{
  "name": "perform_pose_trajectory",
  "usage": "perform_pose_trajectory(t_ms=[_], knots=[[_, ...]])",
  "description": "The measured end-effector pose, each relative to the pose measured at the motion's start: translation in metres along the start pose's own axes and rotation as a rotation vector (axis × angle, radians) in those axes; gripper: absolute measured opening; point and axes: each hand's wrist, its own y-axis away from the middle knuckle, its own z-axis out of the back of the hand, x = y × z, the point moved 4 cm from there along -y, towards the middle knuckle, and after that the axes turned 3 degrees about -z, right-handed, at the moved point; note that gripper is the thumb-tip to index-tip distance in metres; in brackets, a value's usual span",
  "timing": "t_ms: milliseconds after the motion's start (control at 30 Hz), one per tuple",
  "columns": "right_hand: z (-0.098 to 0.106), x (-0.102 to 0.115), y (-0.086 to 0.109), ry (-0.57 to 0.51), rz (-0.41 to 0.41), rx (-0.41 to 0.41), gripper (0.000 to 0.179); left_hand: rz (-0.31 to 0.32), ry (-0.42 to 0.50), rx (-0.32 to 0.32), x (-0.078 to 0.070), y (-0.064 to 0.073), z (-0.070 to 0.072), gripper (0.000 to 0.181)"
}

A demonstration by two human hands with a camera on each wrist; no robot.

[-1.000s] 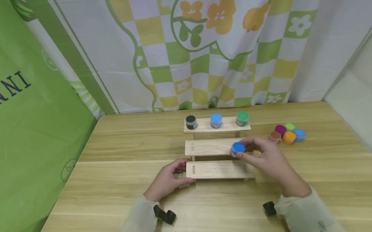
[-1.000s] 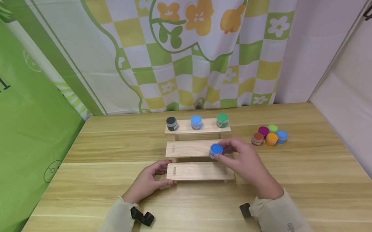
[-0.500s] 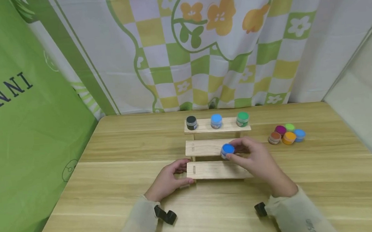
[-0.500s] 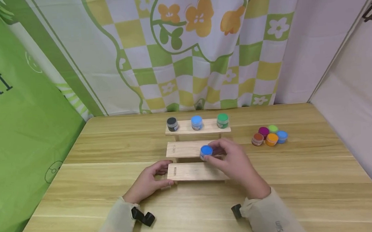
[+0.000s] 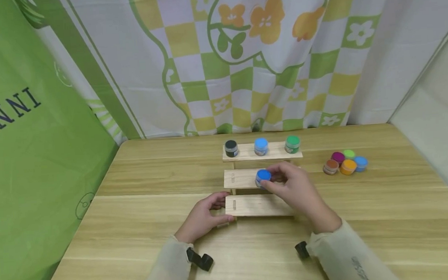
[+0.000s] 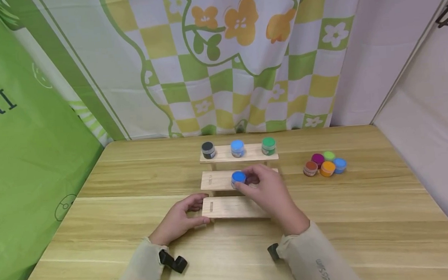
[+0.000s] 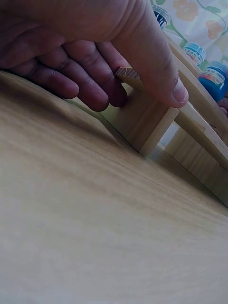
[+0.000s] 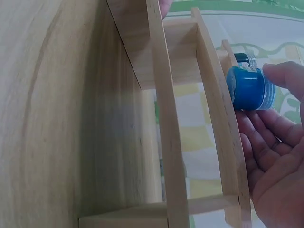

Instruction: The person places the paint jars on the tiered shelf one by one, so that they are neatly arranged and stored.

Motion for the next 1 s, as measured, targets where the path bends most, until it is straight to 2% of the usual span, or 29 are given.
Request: perform_pose_trajectory(t_ms=[167, 500, 1000], knots=[[-0.006, 0.004, -0.003, -0.002, -0.015, 0.006, 0.034, -0.001, 0.004, -0.001, 0.000, 0.000, 0.000, 0.066], [-0.018, 0.011, -0.010, 0.025, 0.011, 0.023, 0.033, 0.019, 0.000, -0.009, 0.002, 0.000, 0.000, 0.067], [-0.031, 0.022, -0.017, 0.040, 0.050, 0.048, 0.033, 0.002, 0.003, 0.001, -0.001, 0.000, 0.000, 0.066]])
